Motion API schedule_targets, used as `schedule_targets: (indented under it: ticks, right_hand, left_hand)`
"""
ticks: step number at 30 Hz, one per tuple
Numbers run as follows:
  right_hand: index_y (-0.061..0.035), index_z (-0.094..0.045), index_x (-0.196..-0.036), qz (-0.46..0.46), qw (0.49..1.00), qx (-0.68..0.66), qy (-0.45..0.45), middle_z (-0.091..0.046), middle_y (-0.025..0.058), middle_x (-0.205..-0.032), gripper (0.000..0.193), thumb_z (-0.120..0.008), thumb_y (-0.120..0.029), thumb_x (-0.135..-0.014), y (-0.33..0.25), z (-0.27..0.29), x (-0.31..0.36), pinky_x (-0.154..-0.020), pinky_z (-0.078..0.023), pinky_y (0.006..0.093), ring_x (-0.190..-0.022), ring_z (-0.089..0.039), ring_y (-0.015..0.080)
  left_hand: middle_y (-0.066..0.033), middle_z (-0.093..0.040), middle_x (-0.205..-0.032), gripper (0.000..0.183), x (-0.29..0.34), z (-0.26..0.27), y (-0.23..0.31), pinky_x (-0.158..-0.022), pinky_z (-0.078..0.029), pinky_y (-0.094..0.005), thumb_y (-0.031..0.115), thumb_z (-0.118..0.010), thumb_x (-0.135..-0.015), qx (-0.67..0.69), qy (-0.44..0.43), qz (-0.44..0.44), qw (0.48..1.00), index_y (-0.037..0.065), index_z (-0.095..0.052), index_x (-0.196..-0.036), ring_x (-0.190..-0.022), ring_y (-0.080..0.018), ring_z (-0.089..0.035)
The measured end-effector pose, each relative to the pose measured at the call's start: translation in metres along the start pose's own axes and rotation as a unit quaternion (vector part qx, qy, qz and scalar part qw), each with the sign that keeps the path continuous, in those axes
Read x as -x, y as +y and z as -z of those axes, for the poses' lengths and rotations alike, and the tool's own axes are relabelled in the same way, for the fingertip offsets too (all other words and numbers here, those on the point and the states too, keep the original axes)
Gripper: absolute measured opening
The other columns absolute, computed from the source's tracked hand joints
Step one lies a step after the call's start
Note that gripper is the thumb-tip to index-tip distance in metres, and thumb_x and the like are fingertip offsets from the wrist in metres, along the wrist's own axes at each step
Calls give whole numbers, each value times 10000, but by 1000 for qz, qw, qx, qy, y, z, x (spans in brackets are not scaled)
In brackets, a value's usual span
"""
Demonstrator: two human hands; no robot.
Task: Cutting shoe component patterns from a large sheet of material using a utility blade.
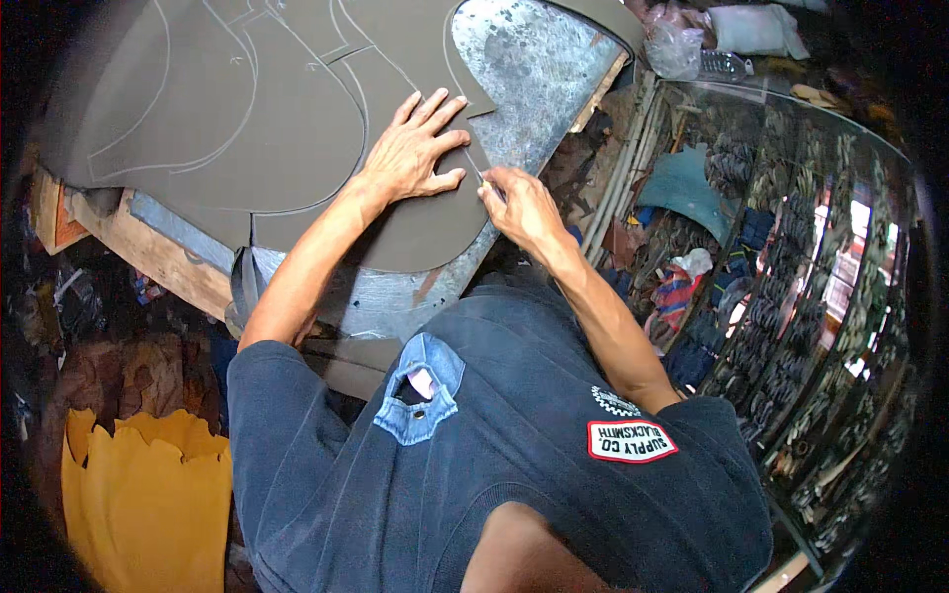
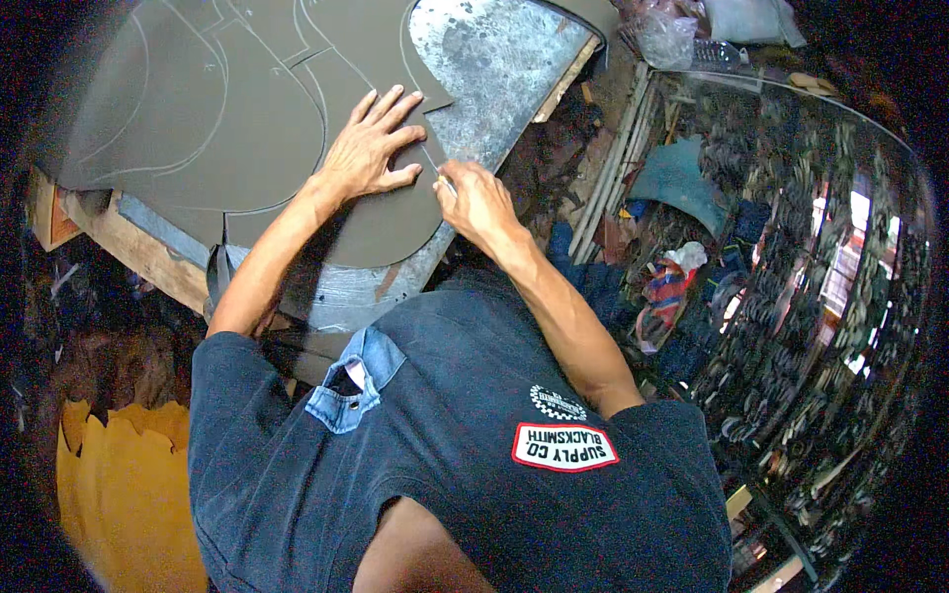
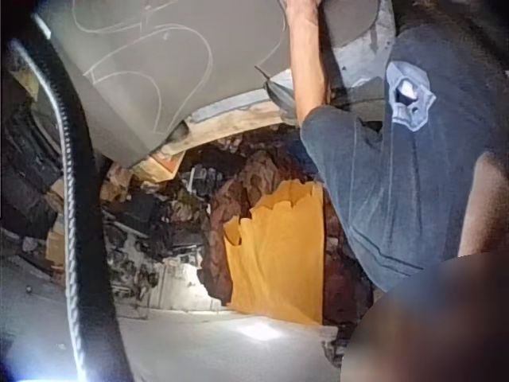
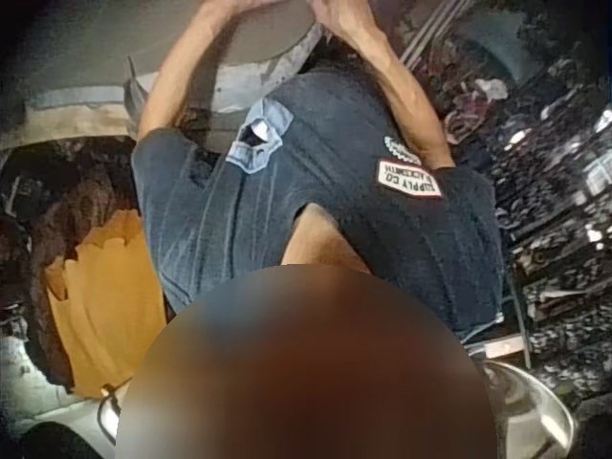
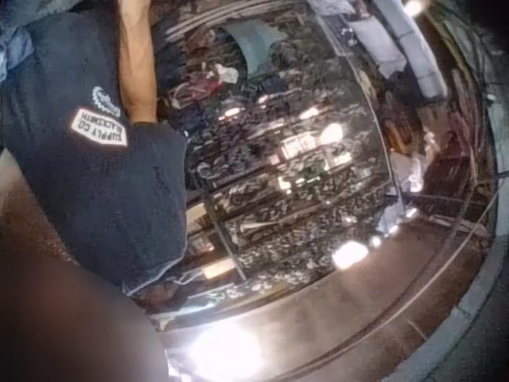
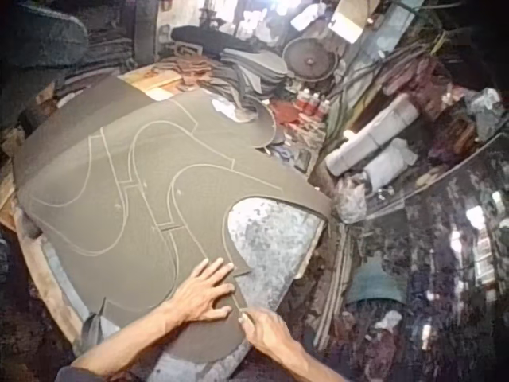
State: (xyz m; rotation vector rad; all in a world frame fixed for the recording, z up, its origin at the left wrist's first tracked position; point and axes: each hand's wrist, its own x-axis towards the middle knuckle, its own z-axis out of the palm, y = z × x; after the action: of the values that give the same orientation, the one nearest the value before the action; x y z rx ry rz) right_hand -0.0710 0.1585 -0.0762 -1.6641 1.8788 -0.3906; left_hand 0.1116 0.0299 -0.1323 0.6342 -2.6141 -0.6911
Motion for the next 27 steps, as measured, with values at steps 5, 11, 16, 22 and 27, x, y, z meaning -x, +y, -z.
schedule_targets:
  ticks: [5,11,16,22,27]
  right_hand:
    - [-15,-628,-1028,-57,998,-37,9,-639,258,-939,226,-610,-187,-883,0,-4,38,-773,-513,503,-892,-627,449]
    - [-7,-617,-987,-70,997,-40,22,-642,254,-920,223,-613,-203,-879,0,-12,43,-761,-502,508,-880,-622,449]
    - [32,-640,-1001,-69,996,-36,39,-651,219,-835,251,-642,-184,-874,-4,-12,49,-692,-506,423,-749,-651,355]
    - [26,-622,-958,-163,981,-109,-3,-657,231,-812,238,-632,-197,-877,-10,-20,74,-668,-508,440,-734,-652,376]
    - [10,-634,-1001,-216,964,-153,-23,-671,149,-789,264,-666,-223,-882,-16,-22,93,-618,-514,349,-654,-645,198]
  left_hand:
    - [-142,-350,-1544,475,-1,-2,2,-1182,-192,-540,423,-682,-781,-24,8,2,1000,125,-653,-1150,-1446,-367,-274]
    - [-151,-374,-1523,287,3,-12,35,-1174,-199,-554,268,-664,-812,48,-3,-84,995,142,-653,-1070,-1450,-365,-272]
    - [-148,-458,-1455,250,9,-25,37,-1160,-245,-547,269,-651,-787,35,6,-86,996,153,-675,-1007,-1407,-353,-348]
    - [-156,-416,-1491,252,6,-22,40,-1174,-214,-546,262,-647,-810,37,-16,-69,997,149,-677,-1034,-1432,-362,-306]
    - [-157,-416,-1492,268,4,-21,41,-1175,-212,-540,265,-652,-806,37,-11,-72,997,145,-679,-1043,-1428,-366,-312]
